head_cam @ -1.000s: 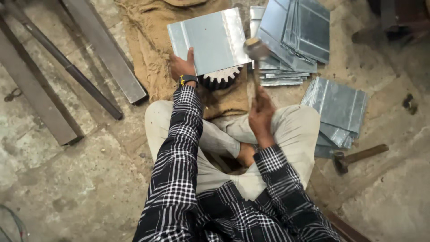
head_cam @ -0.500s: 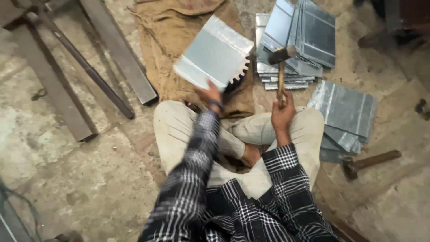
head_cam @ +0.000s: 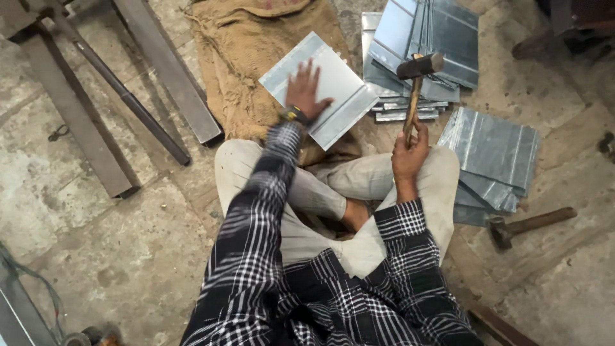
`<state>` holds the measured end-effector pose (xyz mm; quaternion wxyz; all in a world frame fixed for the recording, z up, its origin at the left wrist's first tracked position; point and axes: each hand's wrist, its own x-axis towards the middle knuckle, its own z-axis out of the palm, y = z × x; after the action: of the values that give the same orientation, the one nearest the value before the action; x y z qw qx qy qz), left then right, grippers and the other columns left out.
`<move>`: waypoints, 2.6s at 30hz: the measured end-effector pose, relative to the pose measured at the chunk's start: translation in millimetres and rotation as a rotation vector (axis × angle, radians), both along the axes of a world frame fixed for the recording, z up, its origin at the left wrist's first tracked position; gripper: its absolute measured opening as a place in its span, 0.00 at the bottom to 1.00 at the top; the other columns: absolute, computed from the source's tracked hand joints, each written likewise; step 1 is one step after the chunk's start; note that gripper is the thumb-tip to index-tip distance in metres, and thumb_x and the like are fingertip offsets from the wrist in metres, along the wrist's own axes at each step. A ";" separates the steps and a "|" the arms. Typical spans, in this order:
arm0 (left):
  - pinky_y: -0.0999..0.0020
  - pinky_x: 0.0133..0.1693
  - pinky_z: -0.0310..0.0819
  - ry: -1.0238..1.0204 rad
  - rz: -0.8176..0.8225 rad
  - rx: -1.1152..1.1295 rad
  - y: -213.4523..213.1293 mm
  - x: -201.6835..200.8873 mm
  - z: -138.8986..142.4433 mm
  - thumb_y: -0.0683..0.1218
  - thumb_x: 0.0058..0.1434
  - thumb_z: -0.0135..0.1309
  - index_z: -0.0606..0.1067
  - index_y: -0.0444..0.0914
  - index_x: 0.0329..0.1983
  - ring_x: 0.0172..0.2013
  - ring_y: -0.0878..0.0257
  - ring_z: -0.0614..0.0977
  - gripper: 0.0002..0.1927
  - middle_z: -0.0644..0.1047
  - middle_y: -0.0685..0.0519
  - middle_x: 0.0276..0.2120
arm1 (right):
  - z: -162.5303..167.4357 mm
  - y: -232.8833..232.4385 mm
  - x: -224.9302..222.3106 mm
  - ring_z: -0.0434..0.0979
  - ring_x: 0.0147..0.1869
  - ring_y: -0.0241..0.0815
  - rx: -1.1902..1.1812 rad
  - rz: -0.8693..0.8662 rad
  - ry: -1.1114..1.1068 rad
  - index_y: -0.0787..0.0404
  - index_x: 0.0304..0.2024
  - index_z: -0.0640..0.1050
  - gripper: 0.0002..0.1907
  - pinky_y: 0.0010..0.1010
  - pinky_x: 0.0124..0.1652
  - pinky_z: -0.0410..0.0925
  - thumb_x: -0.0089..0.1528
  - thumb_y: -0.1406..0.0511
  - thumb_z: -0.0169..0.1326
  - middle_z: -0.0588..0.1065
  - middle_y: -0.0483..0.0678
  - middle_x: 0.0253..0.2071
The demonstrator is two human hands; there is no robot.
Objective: The person hammers various metal sheets against a large gear-like metal part while sitting on the floor.
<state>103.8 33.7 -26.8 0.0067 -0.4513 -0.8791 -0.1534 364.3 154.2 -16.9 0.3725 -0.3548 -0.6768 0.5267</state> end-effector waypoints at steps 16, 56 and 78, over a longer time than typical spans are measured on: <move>0.33 0.66 0.52 -0.304 0.800 -0.067 -45.9 22.1 -2.4 0.71 0.57 0.54 0.62 0.40 0.71 0.70 0.34 0.57 0.46 0.57 0.32 0.71 | 6.8 -33.4 -26.1 0.66 0.28 0.26 -0.088 0.263 -0.109 0.60 0.66 0.70 0.25 0.21 0.27 0.61 0.66 0.75 0.54 0.73 0.38 0.31; 0.53 0.61 0.67 -0.788 0.692 0.445 -43.8 41.2 -48.0 0.62 0.53 0.66 0.43 0.24 0.72 0.60 0.33 0.73 0.61 0.69 0.24 0.59 | -7.4 -19.7 -23.1 0.81 0.37 0.38 0.100 0.040 -0.242 0.63 0.60 0.72 0.28 0.30 0.37 0.73 0.58 0.70 0.65 0.79 0.48 0.37; 0.50 0.47 0.77 -0.524 0.700 0.426 -92.4 -16.4 -42.0 0.60 0.47 0.72 0.74 0.34 0.48 0.45 0.38 0.82 0.35 0.81 0.37 0.44 | 5.8 -58.8 -50.0 0.76 0.35 0.57 0.124 0.198 -0.510 0.68 0.37 0.79 0.23 0.46 0.37 0.67 0.70 0.53 0.53 0.75 0.61 0.30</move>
<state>87.4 -58.7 -68.9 -0.0715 -0.0633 -0.8991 -0.4271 314.3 95.4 -11.1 0.1576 -0.3846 -0.8109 0.4119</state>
